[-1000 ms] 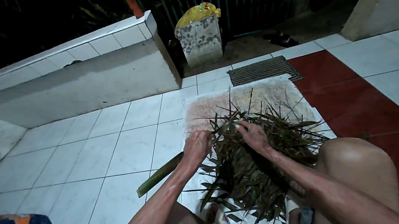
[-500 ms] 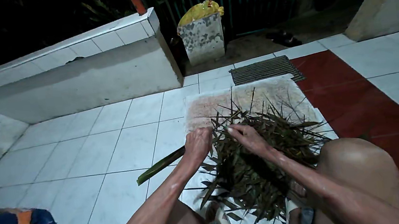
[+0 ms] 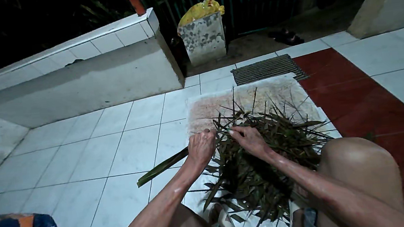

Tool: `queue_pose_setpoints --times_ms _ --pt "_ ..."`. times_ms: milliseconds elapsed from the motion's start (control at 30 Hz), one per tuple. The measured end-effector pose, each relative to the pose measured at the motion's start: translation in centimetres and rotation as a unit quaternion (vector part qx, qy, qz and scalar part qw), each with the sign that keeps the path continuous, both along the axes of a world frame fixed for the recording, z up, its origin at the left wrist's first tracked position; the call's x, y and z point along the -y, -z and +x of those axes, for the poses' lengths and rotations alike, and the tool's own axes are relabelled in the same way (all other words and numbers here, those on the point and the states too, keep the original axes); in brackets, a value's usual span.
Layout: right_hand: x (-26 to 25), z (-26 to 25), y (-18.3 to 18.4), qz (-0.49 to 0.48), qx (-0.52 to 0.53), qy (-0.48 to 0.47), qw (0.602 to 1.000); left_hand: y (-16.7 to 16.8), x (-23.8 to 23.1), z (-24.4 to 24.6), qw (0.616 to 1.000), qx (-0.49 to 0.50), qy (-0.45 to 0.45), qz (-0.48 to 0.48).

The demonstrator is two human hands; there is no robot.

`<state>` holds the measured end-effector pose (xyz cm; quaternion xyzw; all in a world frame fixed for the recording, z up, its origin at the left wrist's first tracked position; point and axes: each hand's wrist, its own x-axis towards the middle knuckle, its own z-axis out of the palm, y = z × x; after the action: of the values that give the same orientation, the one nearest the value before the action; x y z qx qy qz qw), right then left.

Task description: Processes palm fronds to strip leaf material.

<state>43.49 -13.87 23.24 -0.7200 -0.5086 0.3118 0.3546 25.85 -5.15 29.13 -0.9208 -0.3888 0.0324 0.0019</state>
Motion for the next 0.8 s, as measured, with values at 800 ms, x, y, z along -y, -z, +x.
queue_pose_setpoints --times_ms 800 --pt "1.3 1.9 0.8 0.039 0.012 0.061 0.997 -0.3 -0.1 -0.6 0.999 0.031 -0.007 -0.016"
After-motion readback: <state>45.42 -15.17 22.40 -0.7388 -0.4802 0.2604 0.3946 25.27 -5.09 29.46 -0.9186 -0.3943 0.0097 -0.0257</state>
